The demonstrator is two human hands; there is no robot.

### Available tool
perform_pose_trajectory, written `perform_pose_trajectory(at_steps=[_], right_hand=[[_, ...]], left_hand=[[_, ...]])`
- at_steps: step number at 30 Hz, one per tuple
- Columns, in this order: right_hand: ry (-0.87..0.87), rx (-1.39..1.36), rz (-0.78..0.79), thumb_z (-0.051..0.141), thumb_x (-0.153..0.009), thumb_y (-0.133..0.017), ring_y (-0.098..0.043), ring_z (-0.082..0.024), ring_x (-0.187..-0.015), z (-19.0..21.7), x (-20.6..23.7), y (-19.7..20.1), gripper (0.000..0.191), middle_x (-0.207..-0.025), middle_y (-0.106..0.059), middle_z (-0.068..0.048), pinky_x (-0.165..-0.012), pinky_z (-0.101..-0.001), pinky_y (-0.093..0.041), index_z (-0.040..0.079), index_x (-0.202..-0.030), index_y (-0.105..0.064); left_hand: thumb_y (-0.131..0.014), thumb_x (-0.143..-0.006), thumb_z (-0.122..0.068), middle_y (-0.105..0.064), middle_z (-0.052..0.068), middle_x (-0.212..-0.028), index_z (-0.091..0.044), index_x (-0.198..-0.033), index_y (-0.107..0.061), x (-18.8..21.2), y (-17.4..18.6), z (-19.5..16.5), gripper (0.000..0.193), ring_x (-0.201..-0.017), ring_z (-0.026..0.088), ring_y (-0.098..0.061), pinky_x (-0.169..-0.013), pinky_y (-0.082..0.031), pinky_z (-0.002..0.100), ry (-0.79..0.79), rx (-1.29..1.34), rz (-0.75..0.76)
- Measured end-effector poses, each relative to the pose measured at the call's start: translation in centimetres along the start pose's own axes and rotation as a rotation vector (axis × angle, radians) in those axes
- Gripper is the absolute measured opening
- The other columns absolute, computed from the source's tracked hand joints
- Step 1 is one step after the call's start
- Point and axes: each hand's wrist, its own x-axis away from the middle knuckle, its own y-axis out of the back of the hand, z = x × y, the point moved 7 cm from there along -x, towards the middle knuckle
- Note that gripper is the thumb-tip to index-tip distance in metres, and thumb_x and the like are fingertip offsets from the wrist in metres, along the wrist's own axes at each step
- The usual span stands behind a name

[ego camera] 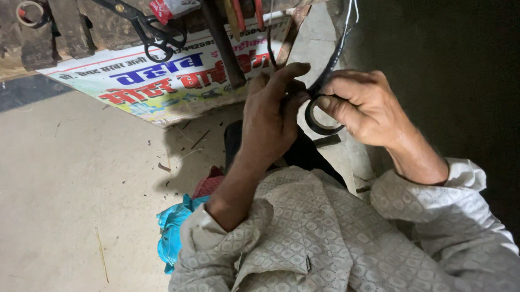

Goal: The person sits on the floor and wraps black electrical tape around a damaged section of a cable, pressing the tape down by hand. They then pick up scissors to trim the tape and continue wrapping and smoothing the taped joint.

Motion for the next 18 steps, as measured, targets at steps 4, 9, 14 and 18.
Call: perform_pose_trajectory(at_steps=[4, 9, 14, 18], right_hand=[[0.36, -0.544, 0.617, 0.011, -0.106, -0.064, -0.065, -0.029, -0.079, 7.8, 0.9, -3.9, 0.013, -0.091, -0.063, -0.012, -0.069, -0.0399, -0.052, -0.001, -0.112, -0.067], [0.049, 0.001, 0.285, 0.013, -0.096, -0.064, -0.067, -0.03, -0.078, -0.5, 1.0, 1.2, 0.018, -0.087, -0.068, -0.013, -0.069, -0.0417, -0.054, 0.0, -0.106, -0.07], [-0.375, 0.104, -0.109, 0.005, -0.097, -0.072, -0.068, -0.017, -0.087, -14.0, 3.8, 4.0, 0.015, -0.098, -0.074, -0.01, -0.077, -0.0327, -0.054, -0.001, -0.111, -0.073], [-0.393, 0.109, -0.365, 0.007, -0.105, -0.075, -0.067, -0.015, -0.092, -21.8, 1.7, 6.9, 0.015, -0.105, -0.075, -0.014, -0.081, -0.03, -0.054, 0.002, -0.12, -0.075]], left_hand=[[-0.071, -0.094, -0.006, -0.071, 0.009, -0.098, -0.012, -0.11, -0.074, -2.1, 0.3, 0.8, 0.017, -0.097, 0.034, -0.061, -0.094, -0.046, 0.045, -0.07, -0.229, -0.068], [-0.07, -0.094, -0.01, -0.07, 0.012, -0.1, -0.007, -0.112, -0.071, 0.0, -0.8, 1.8, 0.018, -0.101, 0.037, -0.059, -0.091, -0.047, 0.044, -0.029, -0.017, 0.054], [-0.067, -0.095, -0.01, -0.071, 0.015, -0.098, -0.006, -0.113, -0.07, -0.5, -2.2, 4.9, 0.018, -0.095, 0.039, -0.06, -0.085, -0.045, 0.048, 0.023, -0.098, 0.089], [-0.067, -0.092, -0.009, -0.071, 0.015, -0.095, -0.007, -0.112, -0.071, -1.3, -4.6, 6.0, 0.02, -0.096, 0.038, -0.064, -0.084, -0.048, 0.048, 0.066, -0.091, 0.091]])
